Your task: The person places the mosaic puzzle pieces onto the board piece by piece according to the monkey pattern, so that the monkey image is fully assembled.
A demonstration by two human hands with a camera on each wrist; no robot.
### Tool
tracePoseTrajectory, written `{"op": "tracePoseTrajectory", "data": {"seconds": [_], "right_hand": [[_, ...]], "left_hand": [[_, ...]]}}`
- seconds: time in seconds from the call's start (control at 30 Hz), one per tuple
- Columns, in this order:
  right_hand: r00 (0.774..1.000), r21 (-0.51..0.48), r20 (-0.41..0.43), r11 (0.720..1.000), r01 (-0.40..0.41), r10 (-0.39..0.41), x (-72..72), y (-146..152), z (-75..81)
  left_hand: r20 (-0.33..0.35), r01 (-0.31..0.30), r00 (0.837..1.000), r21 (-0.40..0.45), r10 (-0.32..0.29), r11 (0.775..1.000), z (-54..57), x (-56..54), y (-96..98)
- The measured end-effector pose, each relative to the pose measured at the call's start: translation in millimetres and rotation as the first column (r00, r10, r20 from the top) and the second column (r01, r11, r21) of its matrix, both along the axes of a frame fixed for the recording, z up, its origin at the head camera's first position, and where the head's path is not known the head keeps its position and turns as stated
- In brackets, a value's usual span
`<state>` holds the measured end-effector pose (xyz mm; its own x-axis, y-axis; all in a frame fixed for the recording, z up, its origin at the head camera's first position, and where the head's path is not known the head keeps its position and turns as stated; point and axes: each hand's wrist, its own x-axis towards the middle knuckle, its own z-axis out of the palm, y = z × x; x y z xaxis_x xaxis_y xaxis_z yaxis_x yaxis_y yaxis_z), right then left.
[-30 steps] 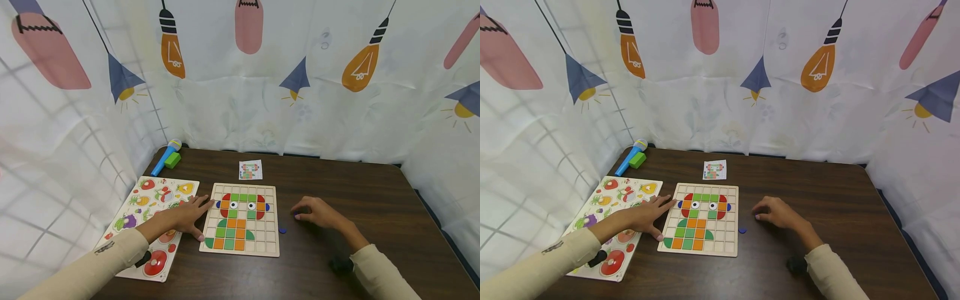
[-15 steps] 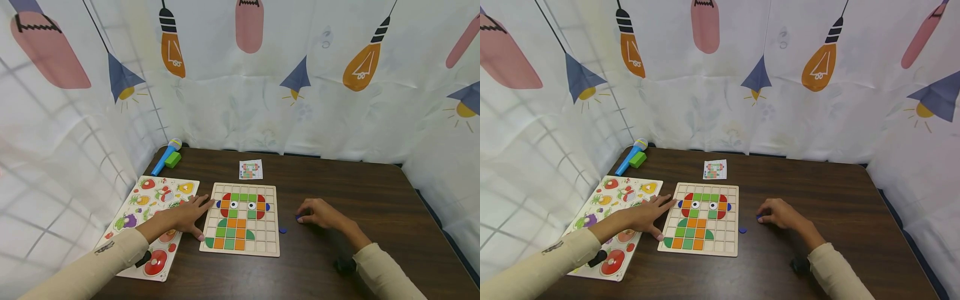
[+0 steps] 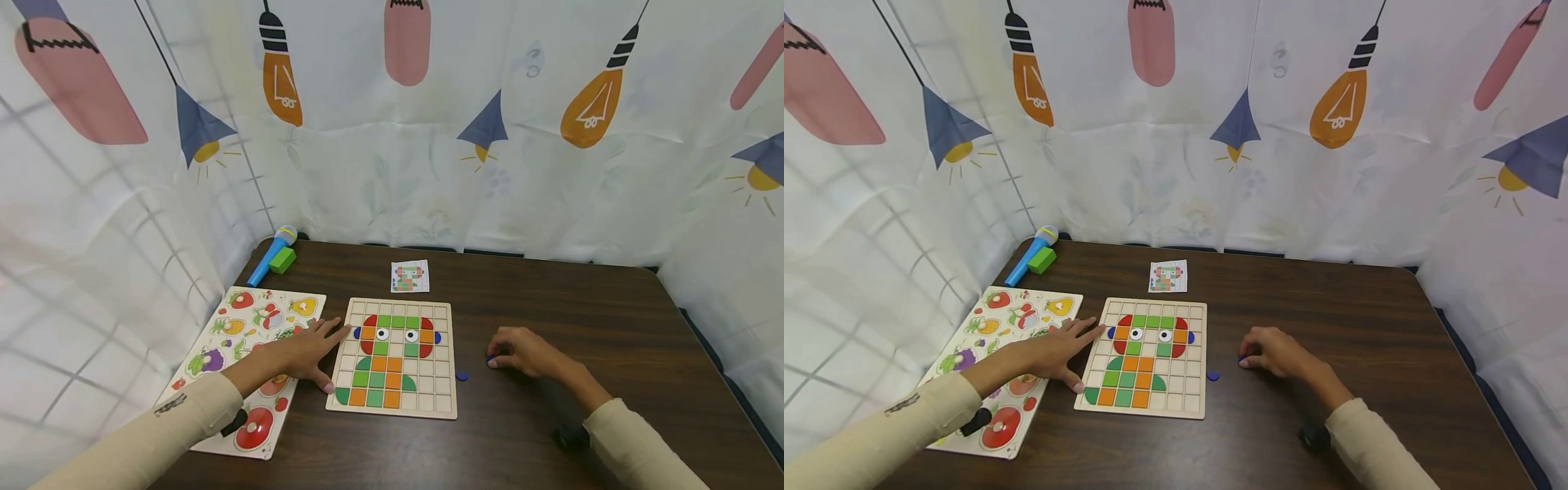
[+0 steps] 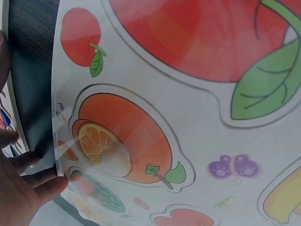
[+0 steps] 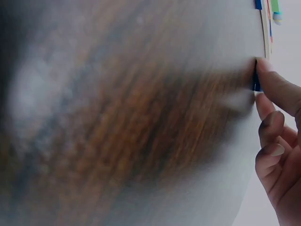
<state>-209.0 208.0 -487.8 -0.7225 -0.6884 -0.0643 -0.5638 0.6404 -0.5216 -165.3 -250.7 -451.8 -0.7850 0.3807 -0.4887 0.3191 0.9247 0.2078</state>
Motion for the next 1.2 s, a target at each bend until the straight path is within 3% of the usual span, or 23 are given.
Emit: {"op": "tracePoseTrajectory", "data": {"seconds": [0.43, 0.6, 0.83, 1.2], "right_hand": [[0.998, 0.033, 0.045, 0.999, -0.033, 0.032, 10.4, -12.0, 10.5], [0.997, -0.016, 0.047, 0.998, -0.063, 0.064, 11.9, -23.3, 12.9], [0.985, -0.094, 0.149, 0.993, -0.071, 0.085, 12.2, -46.6, 15.2], [0.970, -0.127, 0.173, 0.981, -0.149, 0.170, 14.9, -97.4, 14.8]], "left_hand": [[0.007, -0.008, 1.000, 0.003, 0.008, 1.000, 0.8, 1.4, 0.0], [0.005, -0.008, 1.000, 0.001, 0.008, 1.000, 0.0, 1.0, -0.4], [0.001, 0.005, 1.000, 0.001, -0.005, 1.000, 0.2, 1.2, 0.4], [-0.004, 0.003, 1.000, 0.016, -0.003, 1.000, 1.9, 3.5, 0.2]]}}
